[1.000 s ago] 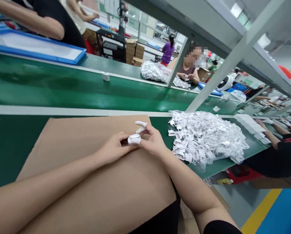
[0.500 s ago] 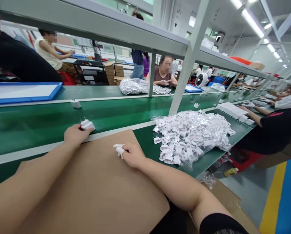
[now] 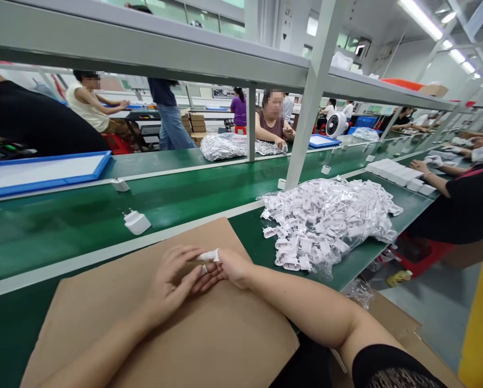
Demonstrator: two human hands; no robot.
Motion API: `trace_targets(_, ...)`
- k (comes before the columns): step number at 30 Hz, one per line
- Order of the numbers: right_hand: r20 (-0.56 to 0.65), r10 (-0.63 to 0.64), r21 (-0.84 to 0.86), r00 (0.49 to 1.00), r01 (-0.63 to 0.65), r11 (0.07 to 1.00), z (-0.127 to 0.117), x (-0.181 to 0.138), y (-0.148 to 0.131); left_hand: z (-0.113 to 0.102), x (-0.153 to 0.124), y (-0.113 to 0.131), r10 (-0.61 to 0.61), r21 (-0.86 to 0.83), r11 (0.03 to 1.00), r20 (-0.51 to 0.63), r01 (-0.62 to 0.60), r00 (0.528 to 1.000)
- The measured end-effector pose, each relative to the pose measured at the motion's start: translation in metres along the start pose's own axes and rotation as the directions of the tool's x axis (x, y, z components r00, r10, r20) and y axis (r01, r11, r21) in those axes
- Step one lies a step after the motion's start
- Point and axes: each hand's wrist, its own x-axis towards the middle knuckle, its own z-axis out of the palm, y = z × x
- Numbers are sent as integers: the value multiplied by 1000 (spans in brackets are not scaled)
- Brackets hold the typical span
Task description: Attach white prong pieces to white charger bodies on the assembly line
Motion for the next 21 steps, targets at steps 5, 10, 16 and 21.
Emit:
trace_targets(5, 47, -7, 54, 999, 4, 999, 4, 4, 10, 1, -5, 1, 137, -53, 989, -5, -137, 991)
trace_targets(10, 112, -74, -24, 991, 77, 997, 7, -1, 11, -2, -7, 1, 197, -86, 977, 12, -195, 980)
trace_targets(16, 112, -133, -44, 985, 138, 989, 9, -10, 7, -3, -2, -4, 272, -32, 962, 24, -271, 962)
trace_targets(21, 75, -130, -114, 989, 138, 984, 8, -12, 4, -6, 8, -9, 320, 7, 947, -43, -320, 946)
